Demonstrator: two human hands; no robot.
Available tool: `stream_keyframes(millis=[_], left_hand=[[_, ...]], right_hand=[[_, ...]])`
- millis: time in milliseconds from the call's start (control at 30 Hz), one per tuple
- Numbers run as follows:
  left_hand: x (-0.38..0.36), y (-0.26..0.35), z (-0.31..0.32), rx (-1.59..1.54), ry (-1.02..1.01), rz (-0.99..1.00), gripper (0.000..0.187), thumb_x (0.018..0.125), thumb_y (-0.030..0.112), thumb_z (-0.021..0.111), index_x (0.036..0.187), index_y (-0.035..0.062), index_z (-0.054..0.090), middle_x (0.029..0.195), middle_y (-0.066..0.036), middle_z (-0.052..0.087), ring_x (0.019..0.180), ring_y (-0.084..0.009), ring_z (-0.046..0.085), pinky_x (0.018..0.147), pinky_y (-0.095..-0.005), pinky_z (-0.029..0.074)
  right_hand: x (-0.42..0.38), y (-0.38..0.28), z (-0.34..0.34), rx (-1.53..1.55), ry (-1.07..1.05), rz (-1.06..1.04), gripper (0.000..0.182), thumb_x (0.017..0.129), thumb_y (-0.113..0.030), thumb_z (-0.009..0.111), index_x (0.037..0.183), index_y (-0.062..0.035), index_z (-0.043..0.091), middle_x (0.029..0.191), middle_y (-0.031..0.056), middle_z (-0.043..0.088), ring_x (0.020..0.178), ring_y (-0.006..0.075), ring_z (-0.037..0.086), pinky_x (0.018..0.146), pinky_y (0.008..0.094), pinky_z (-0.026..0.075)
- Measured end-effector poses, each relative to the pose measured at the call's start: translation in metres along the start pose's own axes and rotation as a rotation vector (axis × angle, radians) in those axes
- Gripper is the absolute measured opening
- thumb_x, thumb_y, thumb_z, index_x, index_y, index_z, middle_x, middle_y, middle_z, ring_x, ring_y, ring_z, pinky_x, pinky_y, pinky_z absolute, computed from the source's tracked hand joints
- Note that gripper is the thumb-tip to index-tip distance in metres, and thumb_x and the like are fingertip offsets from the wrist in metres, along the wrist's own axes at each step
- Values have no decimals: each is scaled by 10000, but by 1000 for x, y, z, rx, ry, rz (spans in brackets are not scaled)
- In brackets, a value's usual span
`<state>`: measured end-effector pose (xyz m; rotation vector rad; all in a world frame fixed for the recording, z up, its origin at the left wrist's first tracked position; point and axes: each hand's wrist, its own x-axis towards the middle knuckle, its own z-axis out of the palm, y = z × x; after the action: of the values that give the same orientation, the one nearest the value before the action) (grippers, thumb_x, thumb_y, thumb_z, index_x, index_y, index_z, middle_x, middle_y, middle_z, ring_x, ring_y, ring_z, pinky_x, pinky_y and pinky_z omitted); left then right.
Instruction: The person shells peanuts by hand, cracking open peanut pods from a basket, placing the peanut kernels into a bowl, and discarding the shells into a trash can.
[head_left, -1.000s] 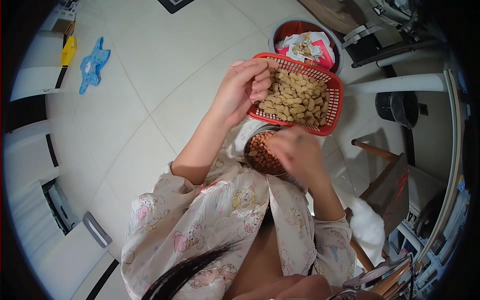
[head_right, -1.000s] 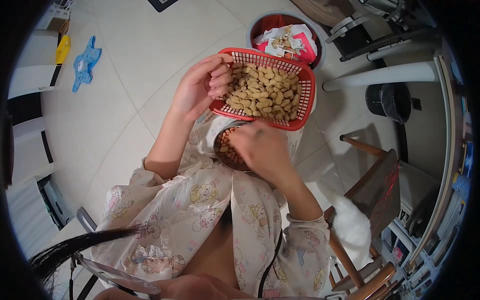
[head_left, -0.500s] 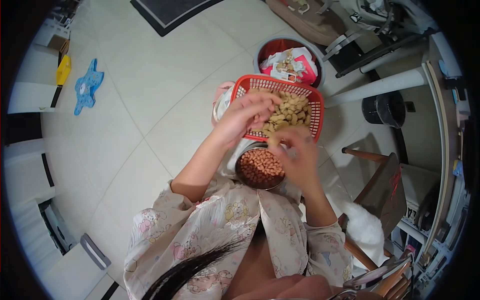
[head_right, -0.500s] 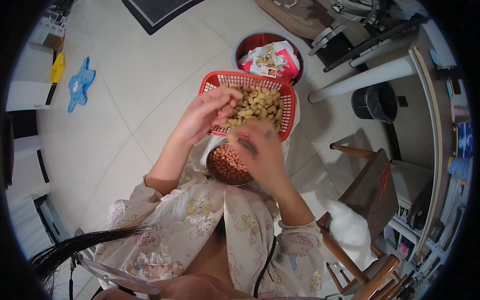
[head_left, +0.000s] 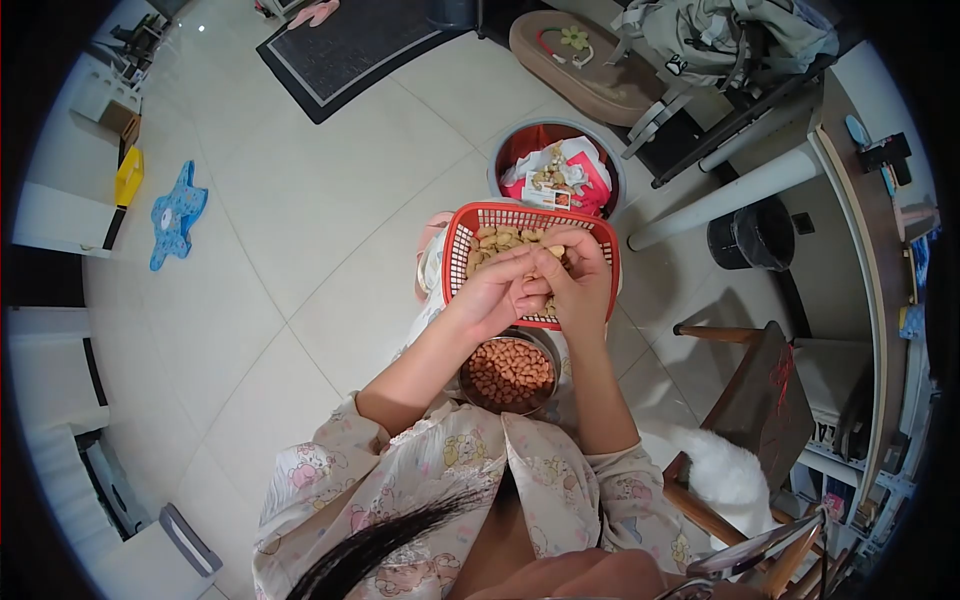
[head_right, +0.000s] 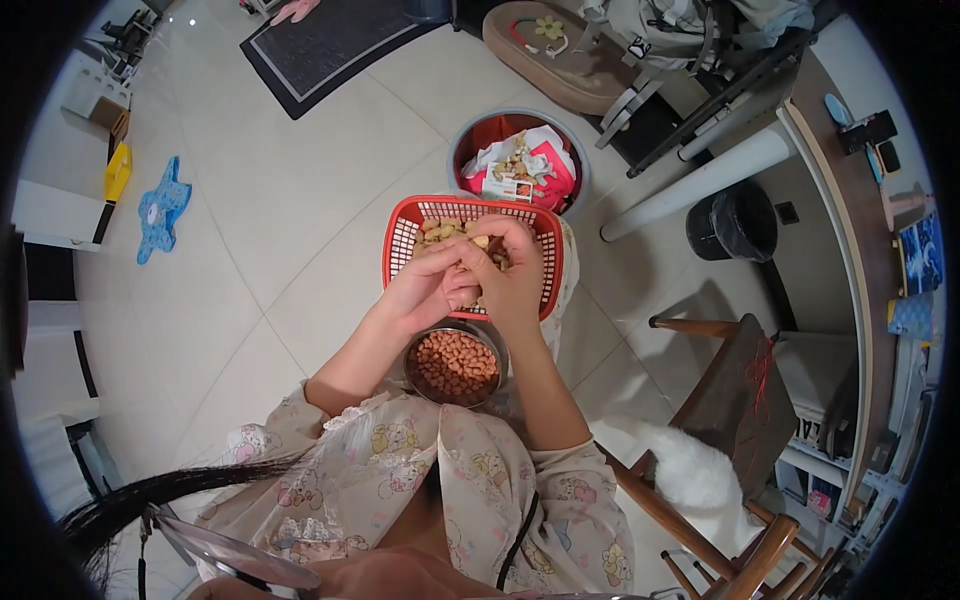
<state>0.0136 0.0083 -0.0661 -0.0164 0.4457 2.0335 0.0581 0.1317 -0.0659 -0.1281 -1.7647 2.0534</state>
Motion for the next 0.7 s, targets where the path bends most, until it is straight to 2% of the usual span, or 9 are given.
stream_keyframes(millis=[100, 200, 267, 367, 500, 567, 700], left_hand=[[1, -2, 4, -7, -3, -5, 125, 967, 198, 456, 1004, 90, 506, 766, 31, 479, 621, -56, 421, 500, -196, 335], [2, -1, 5, -19, 35, -15, 139, 971, 215, 439, 998, 96, 504, 759, 29, 473, 619, -64, 423, 495, -202, 326], [3, 0, 2, -19, -25, -21, 158, 971, 233, 432, 1011, 99, 505, 771, 26, 474, 625, -72, 425, 496, -208, 321], [4, 1, 3, -3, -24, -11, 172, 967, 244, 445, 1030, 95, 506, 790, 23, 475, 636, -75, 429, 502, -208, 325], [4, 1, 6, 7, 32, 3, 179, 969, 245, 443, 1036, 94, 511, 792, 24, 471, 644, -69, 425, 506, -208, 327], [5, 0, 3, 33, -10, 13, 181, 973, 236, 435, 1041, 90, 518, 807, 29, 475, 648, -60, 421, 510, -202, 326], [8, 1, 2, 104, 60, 92, 183, 980, 218, 421, 1054, 87, 525, 810, 37, 480, 654, -51, 417, 514, -194, 326]], right_hand=[[2, 3, -3, 80, 6, -11, 137, 784, -4, 683, 854, -15, 565, 933, 58, 579, 846, 116, 553, 751, 276, 463], [5, 4, -7, 63, -1, 2, 129, 780, 3, 690, 819, 0, 566, 918, 61, 583, 838, 113, 558, 734, 265, 466], [5, 3, -6, 111, 20, 63, 112, 792, -2, 687, 799, -5, 575, 861, 50, 584, 780, 107, 570, 685, 237, 474], [6, -4, -2, 218, 29, 110, 98, 809, -12, 677, 807, -12, 580, 814, 36, 584, 701, 95, 574, 611, 204, 474], [7, -6, 0, 210, 30, 125, 90, 820, -30, 673, 813, -16, 585, 783, 26, 582, 661, 82, 570, 566, 197, 471], [8, -6, -1, 114, 38, 243, 95, 825, -52, 677, 853, -10, 597, 801, 32, 588, 648, 77, 571, 536, 186, 465], [12, -6, 3, 41, 73, 115, 127, 825, -112, 681, 873, -1, 641, 786, 38, 605, 669, 117, 577, 581, 230, 471]])
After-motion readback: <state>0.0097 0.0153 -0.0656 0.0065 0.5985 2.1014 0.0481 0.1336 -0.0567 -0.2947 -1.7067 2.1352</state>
